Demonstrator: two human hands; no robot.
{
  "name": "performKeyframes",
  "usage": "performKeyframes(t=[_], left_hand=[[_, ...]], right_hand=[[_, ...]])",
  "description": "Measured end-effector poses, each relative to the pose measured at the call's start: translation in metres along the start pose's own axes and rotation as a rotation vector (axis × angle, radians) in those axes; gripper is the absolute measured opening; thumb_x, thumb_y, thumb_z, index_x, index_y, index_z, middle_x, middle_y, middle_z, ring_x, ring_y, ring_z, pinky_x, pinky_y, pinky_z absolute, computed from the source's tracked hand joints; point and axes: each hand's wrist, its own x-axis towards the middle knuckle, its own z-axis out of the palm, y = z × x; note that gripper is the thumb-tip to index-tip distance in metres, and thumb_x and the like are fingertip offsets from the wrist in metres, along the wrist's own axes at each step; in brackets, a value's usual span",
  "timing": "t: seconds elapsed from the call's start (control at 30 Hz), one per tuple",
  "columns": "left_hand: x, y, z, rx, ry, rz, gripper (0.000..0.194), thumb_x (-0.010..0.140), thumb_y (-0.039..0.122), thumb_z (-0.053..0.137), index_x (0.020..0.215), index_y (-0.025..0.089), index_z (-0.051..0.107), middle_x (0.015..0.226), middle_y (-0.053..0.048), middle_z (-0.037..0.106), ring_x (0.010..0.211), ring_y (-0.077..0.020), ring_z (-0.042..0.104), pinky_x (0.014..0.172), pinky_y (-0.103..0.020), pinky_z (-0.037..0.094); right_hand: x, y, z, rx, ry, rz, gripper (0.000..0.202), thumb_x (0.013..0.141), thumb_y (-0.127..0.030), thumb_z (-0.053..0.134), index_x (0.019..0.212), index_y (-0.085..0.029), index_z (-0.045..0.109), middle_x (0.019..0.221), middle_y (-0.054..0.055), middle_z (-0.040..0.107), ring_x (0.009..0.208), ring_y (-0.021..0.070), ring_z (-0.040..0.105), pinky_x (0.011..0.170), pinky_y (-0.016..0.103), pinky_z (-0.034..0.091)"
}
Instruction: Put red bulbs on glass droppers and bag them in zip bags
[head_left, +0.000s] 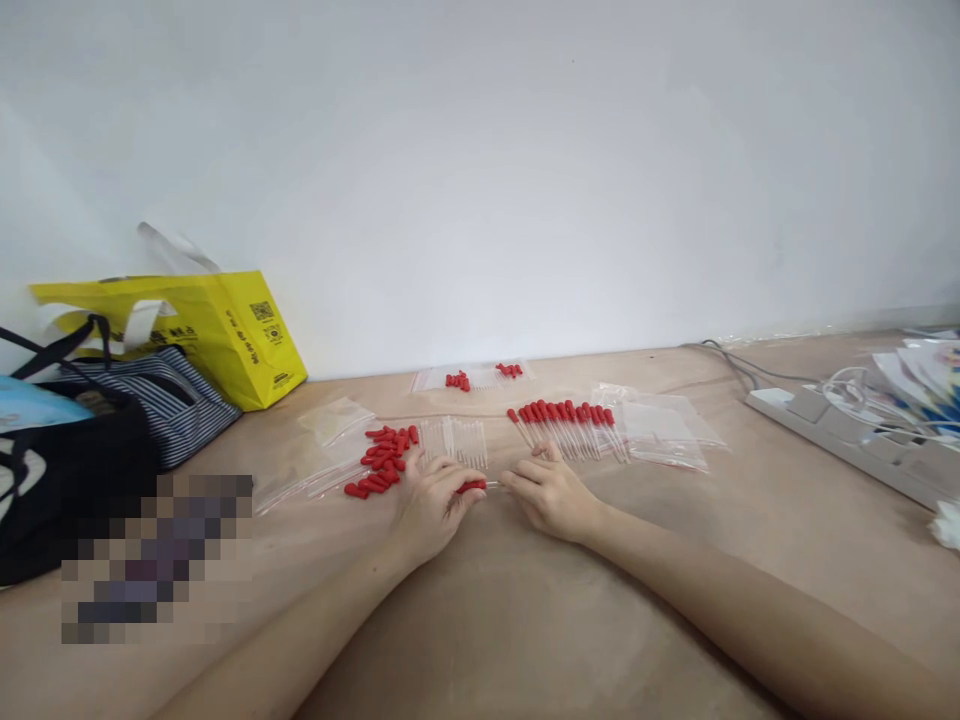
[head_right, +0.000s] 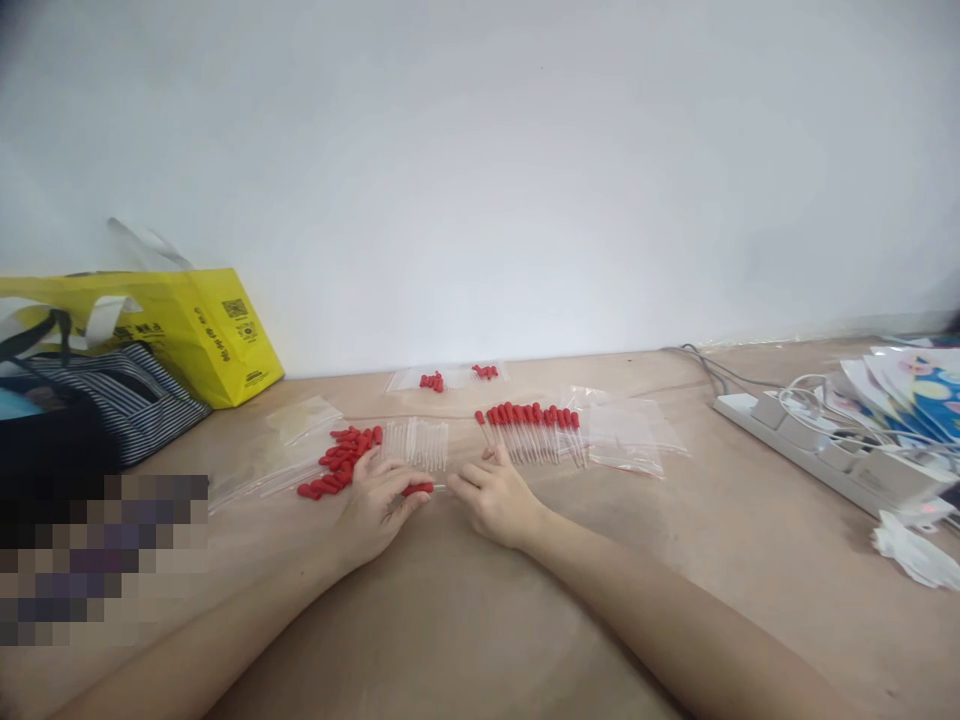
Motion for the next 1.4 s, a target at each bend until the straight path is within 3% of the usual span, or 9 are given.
performKeyframes(t=[0.13,0.43,0.7,1.0,1.23,1.33,1.4], left_hand=[[-0.001,-0.001,-0.004,0.074,0.043,0.049,0.013,0.084,0.028,0.047,0.085,0.025,0.060,0.083,0.002,0.067,0.083,-0.0156,0.055,0.098,-0.048,0.007],[-0.003,0.007,0.005,-0.006,0.095,0.056,0.014,0.083,0.026,0.048,0.079,0.023,0.060,0.073,0.004,0.067,0.074,-0.0134,0.057,0.099,-0.047,0.008],[-0.005,0.008,0.006,-0.020,0.032,0.063,0.014,0.082,0.024,0.046,0.078,0.022,0.059,0.071,0.003,0.066,0.075,-0.0137,0.057,0.097,-0.046,0.014],[-0.004,0.007,0.006,-0.026,-0.007,0.060,0.013,0.083,0.025,0.047,0.078,0.022,0.059,0.072,0.003,0.066,0.076,-0.0148,0.056,0.097,-0.048,0.011],[-0.002,0.001,0.002,0.068,0.015,0.060,0.015,0.084,0.028,0.046,0.085,0.026,0.061,0.080,0.002,0.066,0.082,-0.0160,0.055,0.098,-0.049,0.010],[-0.002,-0.004,0.003,0.126,0.081,0.010,0.018,0.082,0.031,0.048,0.096,0.026,0.058,0.088,-0.001,0.065,0.087,-0.0183,0.053,0.097,-0.049,0.013],[-0.003,-0.009,0.003,0.162,0.127,-0.057,0.023,0.081,0.032,0.050,0.101,0.025,0.056,0.092,-0.004,0.063,0.090,-0.0208,0.052,0.095,-0.049,0.016]], right_hand=[[-0.002,0.001,-0.006,0.026,0.013,0.060,0.020,0.087,-0.019,0.037,0.086,-0.015,0.057,0.067,0.001,0.055,0.064,0.0112,0.046,0.077,0.033,0.024],[-0.007,-0.003,-0.001,0.099,0.025,0.090,0.024,0.086,-0.016,0.034,0.079,-0.013,0.057,0.063,0.001,0.052,0.059,0.0106,0.042,0.070,0.030,0.025],[-0.009,-0.004,0.001,0.122,0.013,0.077,0.025,0.085,-0.016,0.034,0.074,-0.014,0.056,0.061,0.001,0.050,0.058,0.0105,0.040,0.068,0.029,0.024],[-0.007,-0.004,0.004,0.139,0.001,0.069,0.025,0.086,-0.016,0.034,0.075,-0.014,0.057,0.062,0.001,0.050,0.059,0.0105,0.040,0.069,0.029,0.025],[-0.005,-0.006,-0.001,0.011,-0.076,0.130,0.018,0.084,-0.022,0.044,0.077,-0.017,0.059,0.067,0.002,0.055,0.069,0.0136,0.046,0.068,0.030,0.025],[0.000,-0.002,-0.004,-0.002,-0.133,0.240,0.018,0.082,-0.020,0.045,0.072,-0.016,0.060,0.069,0.004,0.055,0.069,0.0144,0.047,0.064,0.027,0.028],[0.008,0.008,-0.004,0.026,-0.186,0.441,0.020,0.082,-0.019,0.043,0.072,-0.015,0.060,0.073,0.006,0.057,0.068,0.0137,0.050,0.061,0.025,0.031]])
